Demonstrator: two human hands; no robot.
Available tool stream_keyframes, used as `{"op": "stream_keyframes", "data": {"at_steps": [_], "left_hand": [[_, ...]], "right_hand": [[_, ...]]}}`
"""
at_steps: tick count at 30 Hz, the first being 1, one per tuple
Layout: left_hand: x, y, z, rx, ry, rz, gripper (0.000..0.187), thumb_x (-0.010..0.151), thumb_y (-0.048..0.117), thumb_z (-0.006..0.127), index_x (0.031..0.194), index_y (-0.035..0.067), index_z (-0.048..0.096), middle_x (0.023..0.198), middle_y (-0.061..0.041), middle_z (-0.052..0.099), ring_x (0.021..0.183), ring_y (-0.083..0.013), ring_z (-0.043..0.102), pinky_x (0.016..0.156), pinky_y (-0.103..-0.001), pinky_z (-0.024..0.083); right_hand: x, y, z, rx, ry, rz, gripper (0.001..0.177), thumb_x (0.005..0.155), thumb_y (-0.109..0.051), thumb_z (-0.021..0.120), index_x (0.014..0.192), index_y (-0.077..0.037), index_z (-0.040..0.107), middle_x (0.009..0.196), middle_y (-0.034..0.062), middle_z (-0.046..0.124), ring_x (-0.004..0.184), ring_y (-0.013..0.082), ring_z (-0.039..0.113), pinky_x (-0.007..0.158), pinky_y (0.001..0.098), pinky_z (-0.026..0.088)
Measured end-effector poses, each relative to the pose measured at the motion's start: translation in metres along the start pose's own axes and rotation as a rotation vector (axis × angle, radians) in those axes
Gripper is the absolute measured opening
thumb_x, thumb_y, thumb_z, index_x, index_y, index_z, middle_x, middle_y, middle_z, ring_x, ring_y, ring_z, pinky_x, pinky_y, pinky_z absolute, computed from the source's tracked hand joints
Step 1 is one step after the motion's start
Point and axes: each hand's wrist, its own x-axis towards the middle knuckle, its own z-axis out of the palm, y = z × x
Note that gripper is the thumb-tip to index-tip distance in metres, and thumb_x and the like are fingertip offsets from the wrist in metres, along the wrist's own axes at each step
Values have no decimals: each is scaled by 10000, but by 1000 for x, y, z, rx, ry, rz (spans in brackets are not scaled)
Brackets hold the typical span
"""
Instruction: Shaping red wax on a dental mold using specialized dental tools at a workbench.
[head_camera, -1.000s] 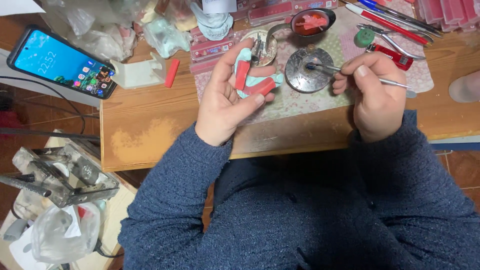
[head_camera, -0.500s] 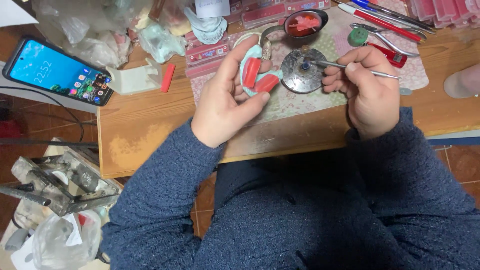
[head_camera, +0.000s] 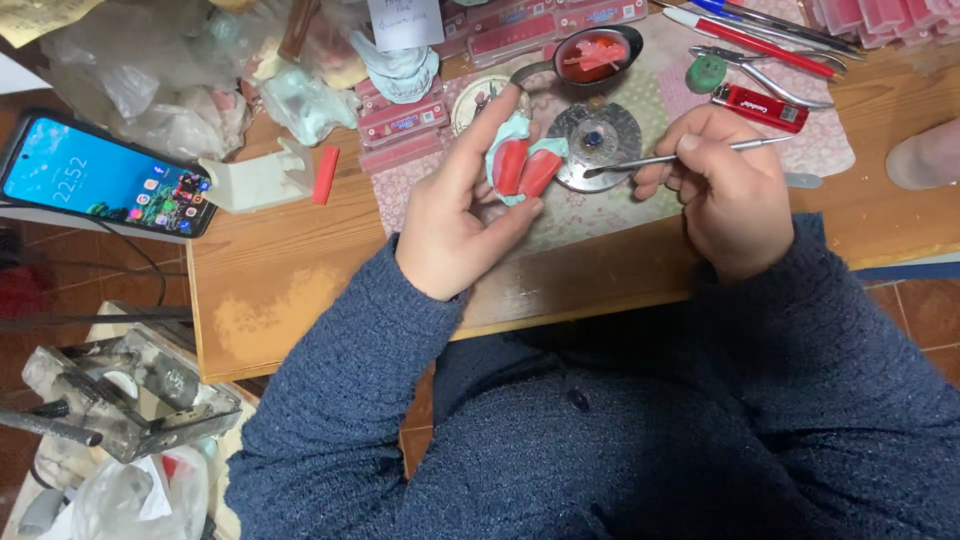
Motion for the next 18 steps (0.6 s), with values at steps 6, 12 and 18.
{"op": "stream_keyframes", "data": {"at_steps": [6,12,18], "left_hand": [[2,-5,0,-144,0,-52,854,995,-58,713,1679,86,223,1390,-100,676,1286,-130,674,1118,-288,550],[3,2,0,173,28,-87,850,936,60,792,1636,125,315,1133,-56,771,939,-74,745,841,-242,623],[5,-4,4,89,7,-127,773,924,49,795,1583,111,394,1156,-29,769,740,-35,615,689,-189,545]], "right_hand": [[2,-5,9,12,-9,9,156,1092,-91,461,1138,17,565,1043,193,670,931,263,690,918,375,561],[1,-7,11,17,-7,-24,195,1149,-147,462,1206,10,561,1105,205,689,974,263,698,968,402,586],[0,-4,9,12,-15,-38,207,1168,-175,472,1214,3,568,1102,203,693,973,262,699,968,405,589]]}}
